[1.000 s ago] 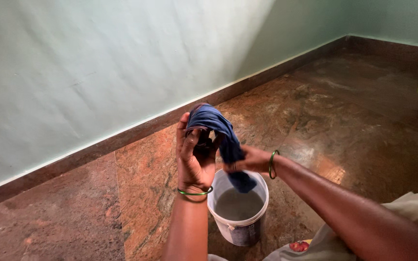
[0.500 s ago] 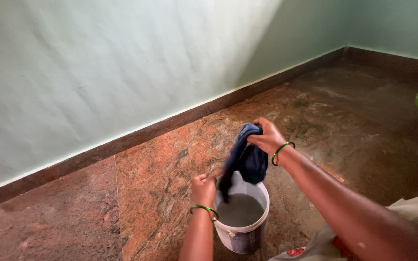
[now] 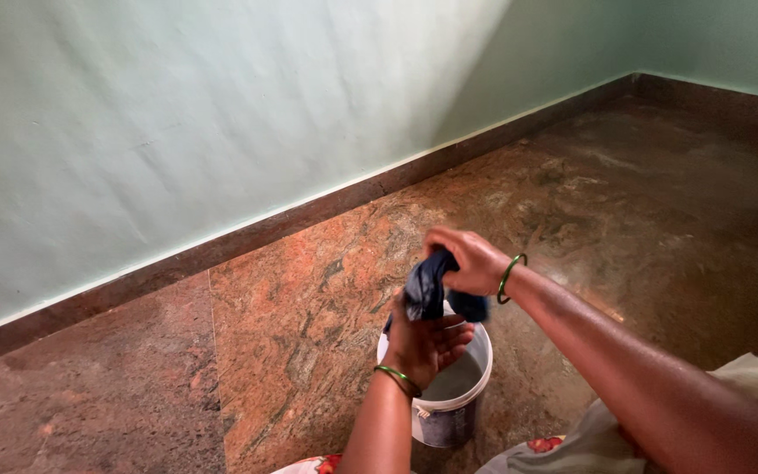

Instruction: The person wrings a blue cloth by hand inside a white bucket of water, twisting and squeezing the fabric repeatedly.

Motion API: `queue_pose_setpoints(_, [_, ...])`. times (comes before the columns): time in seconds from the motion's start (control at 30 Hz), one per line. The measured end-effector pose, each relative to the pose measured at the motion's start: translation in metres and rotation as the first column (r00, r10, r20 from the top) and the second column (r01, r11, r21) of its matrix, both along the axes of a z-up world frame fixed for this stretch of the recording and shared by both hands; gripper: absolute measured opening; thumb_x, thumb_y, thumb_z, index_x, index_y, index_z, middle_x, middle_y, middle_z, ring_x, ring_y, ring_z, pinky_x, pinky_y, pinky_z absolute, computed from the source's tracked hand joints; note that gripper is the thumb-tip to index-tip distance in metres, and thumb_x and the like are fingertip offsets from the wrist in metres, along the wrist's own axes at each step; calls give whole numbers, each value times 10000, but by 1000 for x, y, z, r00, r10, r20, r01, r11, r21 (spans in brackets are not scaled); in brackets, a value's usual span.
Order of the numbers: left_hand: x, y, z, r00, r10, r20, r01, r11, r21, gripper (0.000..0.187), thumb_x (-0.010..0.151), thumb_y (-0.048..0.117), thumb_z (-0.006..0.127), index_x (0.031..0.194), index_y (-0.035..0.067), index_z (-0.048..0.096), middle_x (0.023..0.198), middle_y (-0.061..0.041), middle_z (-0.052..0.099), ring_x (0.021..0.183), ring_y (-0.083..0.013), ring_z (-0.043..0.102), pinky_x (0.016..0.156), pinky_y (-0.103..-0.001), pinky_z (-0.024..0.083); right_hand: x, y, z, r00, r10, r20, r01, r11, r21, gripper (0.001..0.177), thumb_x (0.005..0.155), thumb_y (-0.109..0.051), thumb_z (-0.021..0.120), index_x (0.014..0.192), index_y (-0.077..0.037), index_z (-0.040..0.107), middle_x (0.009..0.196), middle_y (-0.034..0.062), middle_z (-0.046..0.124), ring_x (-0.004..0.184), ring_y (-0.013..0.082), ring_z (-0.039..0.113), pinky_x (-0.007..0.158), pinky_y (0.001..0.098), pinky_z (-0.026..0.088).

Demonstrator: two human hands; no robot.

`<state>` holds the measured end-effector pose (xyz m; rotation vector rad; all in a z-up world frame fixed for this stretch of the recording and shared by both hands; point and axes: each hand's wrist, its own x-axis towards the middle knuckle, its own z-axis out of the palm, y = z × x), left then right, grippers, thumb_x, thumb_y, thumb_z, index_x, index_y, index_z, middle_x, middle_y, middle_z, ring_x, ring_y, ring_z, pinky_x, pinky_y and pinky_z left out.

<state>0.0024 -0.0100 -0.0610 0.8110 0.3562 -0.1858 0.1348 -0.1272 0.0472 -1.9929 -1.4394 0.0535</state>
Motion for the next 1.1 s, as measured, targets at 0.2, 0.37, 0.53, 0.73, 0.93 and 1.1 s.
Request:
queue_pose_setpoints(0.2, [-13,-6,12,982,109,152,-78,978,-193,1037,843,842,83,1334,72,574,1159,-203,711,1036,-351,700,815,-408,603,-26,7,-13,777,493,-392,-492,864,111,467,666,79,559,1102,-71,634,1068,51,669,1043,190,646,936,367,539])
queue_pose_setpoints(0.37, [8,27,-36,912,284,295,-195,935,-296,718,989,675,282,1269,118,637,1094,-112,738,947,-277,701,662,-378,571,-35,0,-7,421,525,-739,-580,783,226,446,675,125,601,1075,-63,653,1107,74,640,922,178,593,739,283,516])
queue_pose_setpoints(0.53, [22,38,-53,876,448,179,-326,824,-463,286,995,317,602,1209,128,618,1126,-60,746,1085,-226,706,921,-416,625,-21,-6,-3,100,584,-805,-420,758,498,383,704,117,571,1005,-89,688,1037,85,677,968,230,671,835,342,611])
queue_pose_setpoints(0.73, [-21,7,16,928,287,238,-169,892,-419,816,742,707,652,1279,94,606,1162,-139,710,1058,-288,711,921,-449,598,11,-11,-19,301,442,-845,176,845,505,316,691,-15,490,957,-86,646,878,61,679,800,190,670,766,320,638])
queue_pose_setpoints(0.93, [-19,-7,36,909,-33,416,152,955,-255,886,807,638,793,1442,81,525,1311,-105,644,1184,-248,642,1029,-415,575,34,-6,-63,336,298,-893,90,934,346,286,842,-21,548,1116,-22,628,980,93,692,917,226,646,875,388,546])
queue_pose_setpoints(1.1, [-6,-18,27,907,236,348,-136,948,-288,733,762,402,814,1403,191,529,1269,-69,649,1156,-252,657,1000,-443,597,10,-7,-71,112,203,-973,125,968,217,628,838,-492,659,1329,-113,563,1242,85,707,1148,219,676,1041,388,535])
